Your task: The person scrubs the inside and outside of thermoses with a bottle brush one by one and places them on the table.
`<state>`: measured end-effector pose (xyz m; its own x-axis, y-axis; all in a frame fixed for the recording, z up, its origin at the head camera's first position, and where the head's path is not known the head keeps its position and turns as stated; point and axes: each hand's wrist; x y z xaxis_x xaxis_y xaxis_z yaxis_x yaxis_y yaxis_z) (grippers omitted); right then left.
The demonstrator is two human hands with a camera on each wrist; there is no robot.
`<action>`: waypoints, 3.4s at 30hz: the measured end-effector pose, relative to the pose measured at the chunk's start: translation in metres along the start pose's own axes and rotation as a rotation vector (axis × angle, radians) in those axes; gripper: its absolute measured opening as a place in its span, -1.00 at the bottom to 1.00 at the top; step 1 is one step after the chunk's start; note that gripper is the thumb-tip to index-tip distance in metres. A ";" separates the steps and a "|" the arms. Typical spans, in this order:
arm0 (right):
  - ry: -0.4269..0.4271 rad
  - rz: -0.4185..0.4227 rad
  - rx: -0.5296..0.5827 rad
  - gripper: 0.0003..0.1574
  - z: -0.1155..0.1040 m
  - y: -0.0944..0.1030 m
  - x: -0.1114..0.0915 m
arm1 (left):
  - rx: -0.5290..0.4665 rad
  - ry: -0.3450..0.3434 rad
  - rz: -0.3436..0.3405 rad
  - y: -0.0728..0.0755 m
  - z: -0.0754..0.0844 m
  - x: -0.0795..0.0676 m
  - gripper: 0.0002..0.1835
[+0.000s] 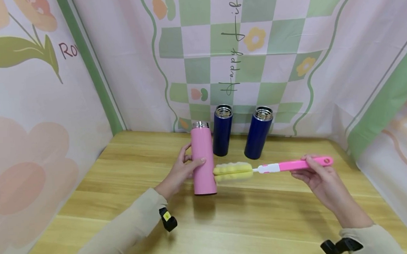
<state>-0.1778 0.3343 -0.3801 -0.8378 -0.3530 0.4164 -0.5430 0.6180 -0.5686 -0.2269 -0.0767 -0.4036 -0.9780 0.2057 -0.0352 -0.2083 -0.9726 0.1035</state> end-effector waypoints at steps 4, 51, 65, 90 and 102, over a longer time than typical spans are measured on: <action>-0.017 -0.019 -0.013 -0.48 0.000 0.000 -0.002 | -0.003 -0.005 0.003 0.002 0.002 0.000 -0.09; 0.041 -0.030 -0.175 -0.57 0.048 -0.037 0.009 | -0.181 0.002 0.091 -0.004 0.014 0.002 -0.01; 0.046 0.074 -0.282 -0.63 0.044 -0.024 0.004 | -0.178 -0.012 0.092 -0.002 0.016 0.005 -0.03; 0.065 -0.067 -0.127 -0.56 0.025 -0.025 -0.001 | -0.135 -0.002 0.132 -0.002 0.014 0.005 -0.03; 0.055 -0.056 -0.155 -0.57 0.033 -0.031 0.002 | -0.135 0.001 0.135 -0.007 0.013 0.005 -0.04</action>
<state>-0.1647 0.2912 -0.3848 -0.7996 -0.3539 0.4852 -0.5702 0.7010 -0.4284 -0.2310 -0.0674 -0.3919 -0.9969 0.0727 -0.0310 -0.0719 -0.9970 -0.0273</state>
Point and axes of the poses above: each hand's wrist, its own x-axis towards the middle knuckle, its own y-axis out of the back of the hand, z = x × y, and after that the axes turned 9 degrees about x, right-handed
